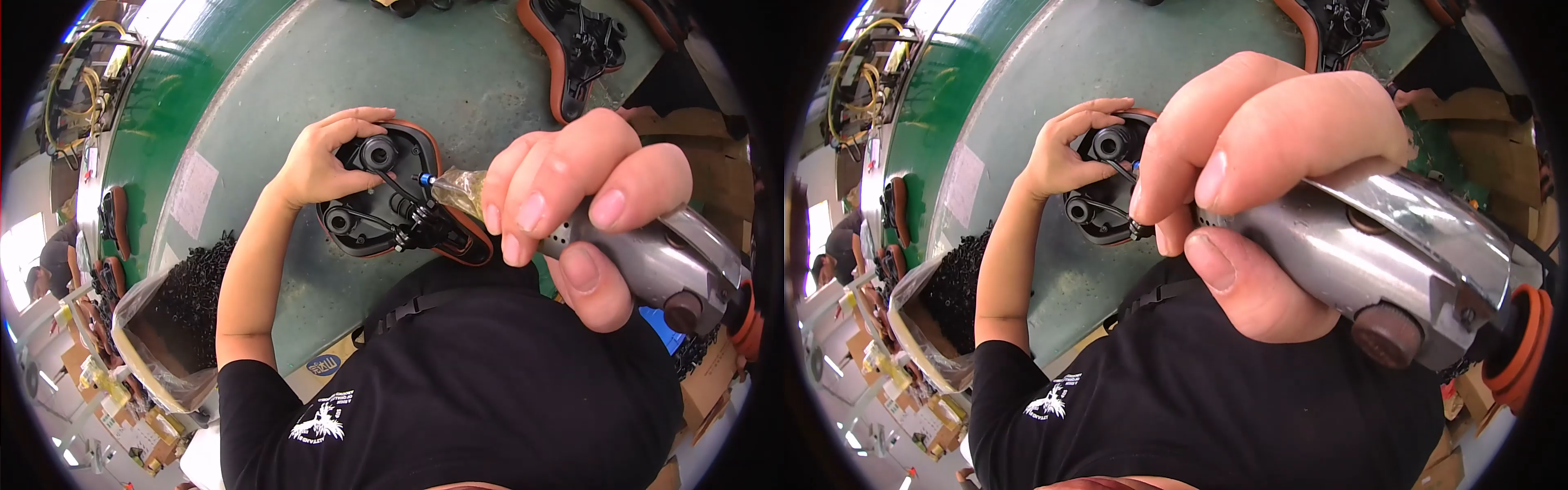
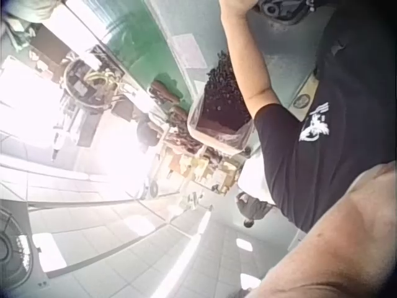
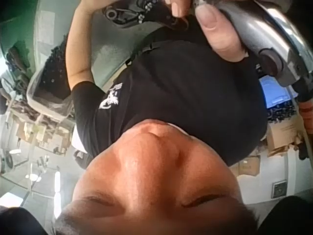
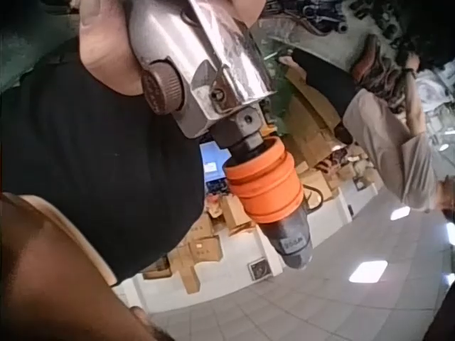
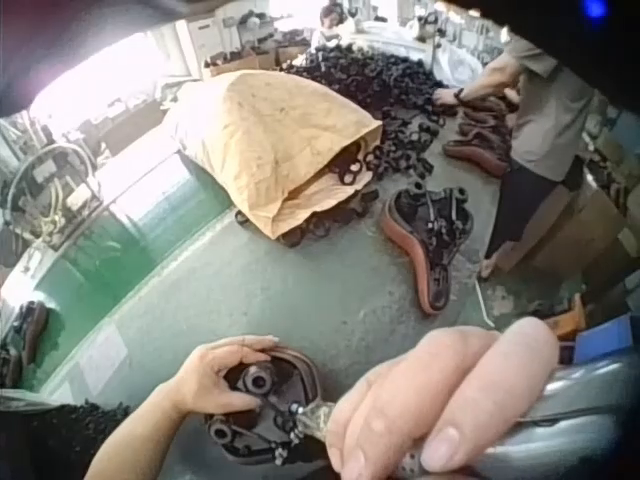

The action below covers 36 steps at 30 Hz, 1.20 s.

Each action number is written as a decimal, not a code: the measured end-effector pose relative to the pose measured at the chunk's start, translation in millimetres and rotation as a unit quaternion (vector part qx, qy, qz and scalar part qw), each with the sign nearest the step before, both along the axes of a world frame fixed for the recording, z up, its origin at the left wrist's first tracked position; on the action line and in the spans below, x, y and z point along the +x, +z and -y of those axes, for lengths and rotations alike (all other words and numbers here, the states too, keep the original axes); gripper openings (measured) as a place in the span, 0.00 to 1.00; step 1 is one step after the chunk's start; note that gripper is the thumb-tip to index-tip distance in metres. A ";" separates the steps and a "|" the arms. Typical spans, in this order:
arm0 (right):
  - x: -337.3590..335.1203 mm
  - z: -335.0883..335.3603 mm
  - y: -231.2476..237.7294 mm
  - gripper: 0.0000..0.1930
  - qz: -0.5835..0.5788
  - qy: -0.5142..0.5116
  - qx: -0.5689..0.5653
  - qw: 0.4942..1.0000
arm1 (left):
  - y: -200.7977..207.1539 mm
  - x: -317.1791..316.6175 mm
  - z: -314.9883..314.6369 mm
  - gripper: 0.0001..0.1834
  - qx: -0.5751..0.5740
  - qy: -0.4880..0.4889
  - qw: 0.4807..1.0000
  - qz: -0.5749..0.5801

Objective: Assembling components onto bicycle seats using a pneumatic tool on a production line.

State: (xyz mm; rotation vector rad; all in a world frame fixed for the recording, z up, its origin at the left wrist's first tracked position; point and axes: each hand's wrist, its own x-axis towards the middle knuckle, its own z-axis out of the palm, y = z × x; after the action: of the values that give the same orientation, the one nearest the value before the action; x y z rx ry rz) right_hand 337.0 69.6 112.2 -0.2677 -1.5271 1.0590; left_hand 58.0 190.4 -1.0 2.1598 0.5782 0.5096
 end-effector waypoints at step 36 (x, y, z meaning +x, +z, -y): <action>-77.5 -54.1 -31.6 0.17 0.090 0.014 -0.074 0.993 | -35.7 2.0 32.1 0.24 -0.068 0.135 0.977 0.151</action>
State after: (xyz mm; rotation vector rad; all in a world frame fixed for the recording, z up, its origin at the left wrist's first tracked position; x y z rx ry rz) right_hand 259.5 123.7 80.6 -0.4567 -1.6177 1.1987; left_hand 60.0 158.2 -36.7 1.8359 0.7158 0.9015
